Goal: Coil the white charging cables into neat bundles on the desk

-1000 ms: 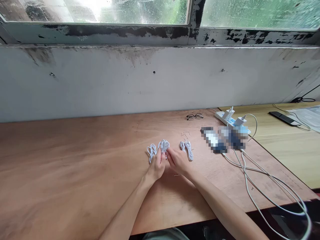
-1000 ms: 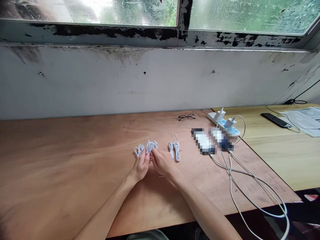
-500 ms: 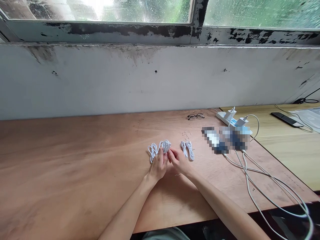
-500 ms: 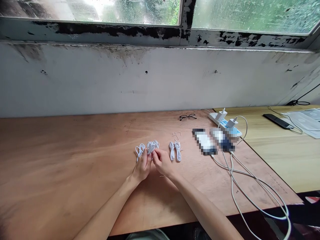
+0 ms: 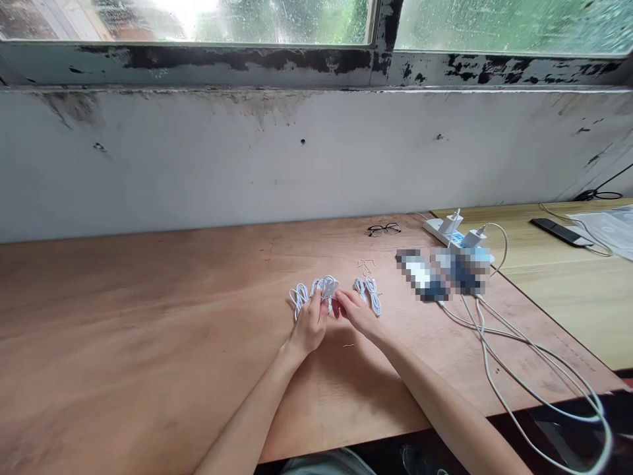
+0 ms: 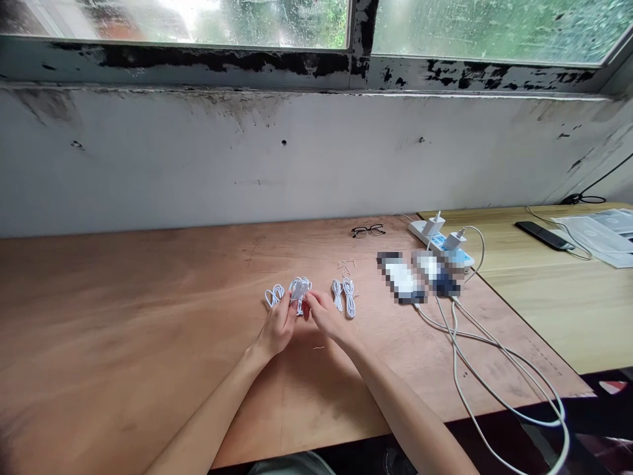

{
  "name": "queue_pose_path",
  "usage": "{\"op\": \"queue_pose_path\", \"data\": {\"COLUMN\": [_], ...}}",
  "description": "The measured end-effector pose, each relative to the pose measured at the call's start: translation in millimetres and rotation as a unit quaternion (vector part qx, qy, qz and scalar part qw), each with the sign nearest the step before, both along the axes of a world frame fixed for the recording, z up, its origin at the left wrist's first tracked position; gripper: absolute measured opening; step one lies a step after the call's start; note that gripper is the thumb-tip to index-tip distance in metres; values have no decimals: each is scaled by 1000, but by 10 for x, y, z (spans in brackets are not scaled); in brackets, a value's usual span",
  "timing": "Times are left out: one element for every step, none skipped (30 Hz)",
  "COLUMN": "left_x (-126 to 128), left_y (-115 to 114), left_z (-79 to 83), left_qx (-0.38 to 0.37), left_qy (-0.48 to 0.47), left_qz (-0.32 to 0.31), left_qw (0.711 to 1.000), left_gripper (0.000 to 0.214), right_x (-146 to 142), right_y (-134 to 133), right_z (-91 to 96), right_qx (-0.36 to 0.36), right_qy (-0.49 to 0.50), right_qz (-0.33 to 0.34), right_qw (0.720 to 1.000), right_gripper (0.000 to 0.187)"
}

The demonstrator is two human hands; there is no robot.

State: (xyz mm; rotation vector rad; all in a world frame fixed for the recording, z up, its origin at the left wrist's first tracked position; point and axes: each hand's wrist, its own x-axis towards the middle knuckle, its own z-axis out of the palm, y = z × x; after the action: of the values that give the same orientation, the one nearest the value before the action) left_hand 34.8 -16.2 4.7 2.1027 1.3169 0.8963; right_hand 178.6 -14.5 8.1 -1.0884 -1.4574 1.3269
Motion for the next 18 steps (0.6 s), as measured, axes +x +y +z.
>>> {"op": "queue_pose_path", "data": {"left_x": [13, 22, 27, 28, 27, 25, 24, 24, 25, 29, 34, 39, 44, 48, 50, 49, 47, 44], "left_y": [-1, 1, 6, 13, 19, 24, 27, 28, 26, 21, 16, 10, 6, 4, 5, 8, 13, 18], "left_z": [-13, -28, -44, -61, -75, -86, -92, -93, -88, -79, -68, -57, -47, -40, -38, -41, -48, -59], "left_qx": [-19, -34, -48, -61, -74, -87, -100, -112, -124, -134, -143, -149, -155, -161, -168, -178, -191, -205], "left_qy": [-23, -44, -64, -83, -102, -122, -140, -154, -165, -174, -182, -190, -198, -207, -216, -226, -236, -246], "left_qz": [10, 16, 19, 19, 16, 11, 5, -2, -8, -11, -12, -12, -11, -8, -7, -7, -10, -15], "left_qw": [1000, 998, 997, 995, 992, 989, 985, 982, 979, 976, 973, 970, 968, 965, 962, 958, 953, 947], "left_gripper": [24, 24, 25, 25, 26, 27, 28, 30, 31, 32, 34, 35, 37, 38, 39, 41, 41, 42], "right_x": [3, 11, 23, 38, 53, 67, 78, 87, 92, 95, 96, 96, 97, 98, 101, 104, 108, 110], "right_y": [-1, -3, -3, -2, 0, 3, 7, 13, 19, 26, 32, 38, 42, 46, 48, 49, 49, 47], "right_z": [-8, -17, -29, -42, -56, -70, -82, -93, -100, -106, -108, -109, -109, -108, -108, -108, -110, -112], "right_qx": [60, 115, 162, 201, 234, 262, 284, 303, 319, 335, 350, 362, 371, 378, 382, 385, 386, 385], "right_qy": [-60, -121, -178, -228, -268, -298, -321, -339, -353, -367, -379, -388, -394, -399, -402, -406, -410, -413], "right_qz": [-31, -54, -68, -75, -75, -68, -58, -49, -40, -33, -29, -28, -29, -29, -29, -28, -26, -23], "right_qw": [996, 985, 968, 950, 931, 915, 901, 889, 878, 867, 856, 847, 840, 835, 831, 828, 826, 825], "right_gripper": [33, 30, 27, 23, 21, 19, 19, 20, 21, 22, 22, 22, 22, 21, 20, 20, 19, 19]}}
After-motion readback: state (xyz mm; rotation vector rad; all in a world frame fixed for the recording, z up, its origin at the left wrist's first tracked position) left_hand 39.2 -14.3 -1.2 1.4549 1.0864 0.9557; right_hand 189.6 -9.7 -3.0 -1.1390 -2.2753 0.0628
